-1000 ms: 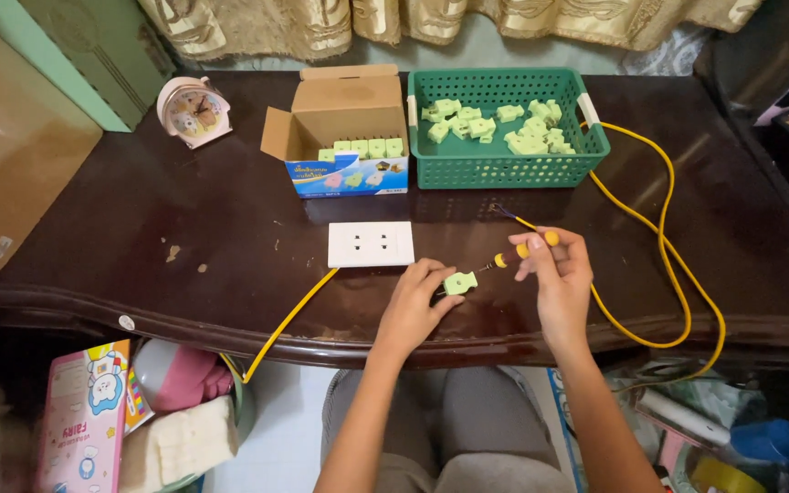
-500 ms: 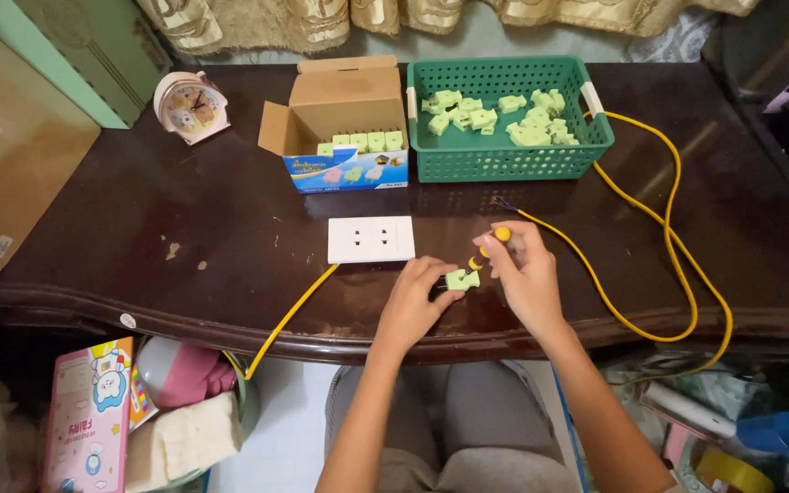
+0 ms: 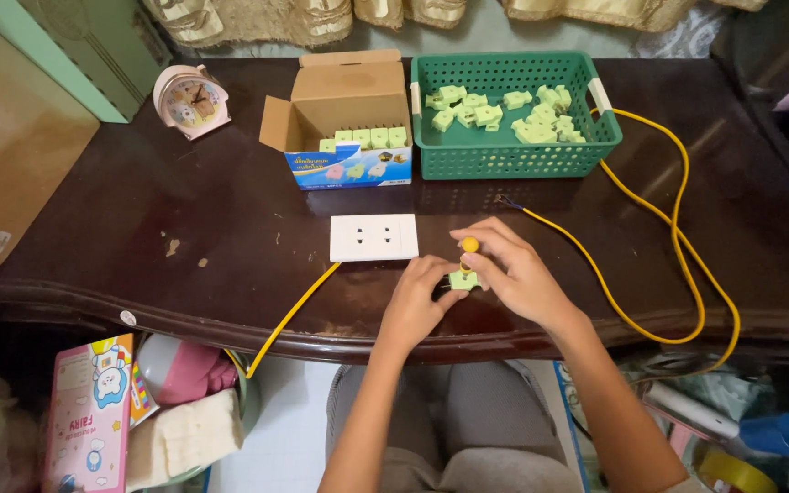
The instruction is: Assembling small green plastic mask components by inserting metal pieces using a small screwdriver.
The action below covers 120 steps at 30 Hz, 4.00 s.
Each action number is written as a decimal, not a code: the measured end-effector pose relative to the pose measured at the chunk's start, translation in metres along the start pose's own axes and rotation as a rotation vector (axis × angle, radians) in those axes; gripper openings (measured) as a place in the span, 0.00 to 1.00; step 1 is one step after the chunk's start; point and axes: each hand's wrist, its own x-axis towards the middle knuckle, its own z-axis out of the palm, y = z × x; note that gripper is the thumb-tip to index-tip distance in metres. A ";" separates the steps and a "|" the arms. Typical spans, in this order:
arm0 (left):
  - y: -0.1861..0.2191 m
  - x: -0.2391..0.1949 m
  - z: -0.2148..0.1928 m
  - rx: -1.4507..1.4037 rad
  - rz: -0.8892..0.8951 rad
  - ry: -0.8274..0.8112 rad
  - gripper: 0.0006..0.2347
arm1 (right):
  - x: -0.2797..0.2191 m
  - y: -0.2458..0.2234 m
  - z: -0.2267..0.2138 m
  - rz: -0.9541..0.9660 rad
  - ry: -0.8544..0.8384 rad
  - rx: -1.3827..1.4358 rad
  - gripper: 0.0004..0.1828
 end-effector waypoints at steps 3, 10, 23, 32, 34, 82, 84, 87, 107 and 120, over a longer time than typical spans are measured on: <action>0.002 0.000 -0.001 -0.005 -0.004 -0.004 0.16 | -0.001 0.002 -0.001 0.033 -0.062 0.078 0.23; -0.002 0.000 0.001 -0.008 0.004 0.008 0.16 | -0.003 0.029 0.008 0.145 0.071 0.271 0.26; -0.002 0.000 0.000 -0.048 -0.004 0.000 0.14 | 0.004 0.025 -0.001 0.070 0.044 0.298 0.13; -0.004 0.001 -0.001 -0.093 -0.006 -0.023 0.13 | 0.003 0.037 -0.005 0.196 -0.023 0.421 0.24; -0.001 0.002 -0.004 -0.075 0.002 -0.029 0.14 | 0.002 0.045 -0.002 0.244 -0.009 0.457 0.27; -0.004 -0.002 -0.001 -0.095 -0.049 -0.013 0.16 | 0.008 0.032 -0.001 0.146 0.148 0.446 0.07; -0.005 -0.001 0.000 -0.094 -0.050 -0.025 0.15 | 0.006 0.031 -0.006 0.166 0.136 0.440 0.08; -0.007 0.000 0.001 -0.100 -0.038 -0.022 0.14 | 0.004 0.023 -0.004 0.149 0.089 0.452 0.12; -0.008 0.000 -0.001 -0.106 -0.051 -0.030 0.15 | 0.006 0.016 -0.003 0.183 0.117 0.428 0.10; -0.012 -0.001 0.003 -0.058 0.020 0.006 0.14 | 0.009 0.020 0.012 0.222 0.067 0.556 0.19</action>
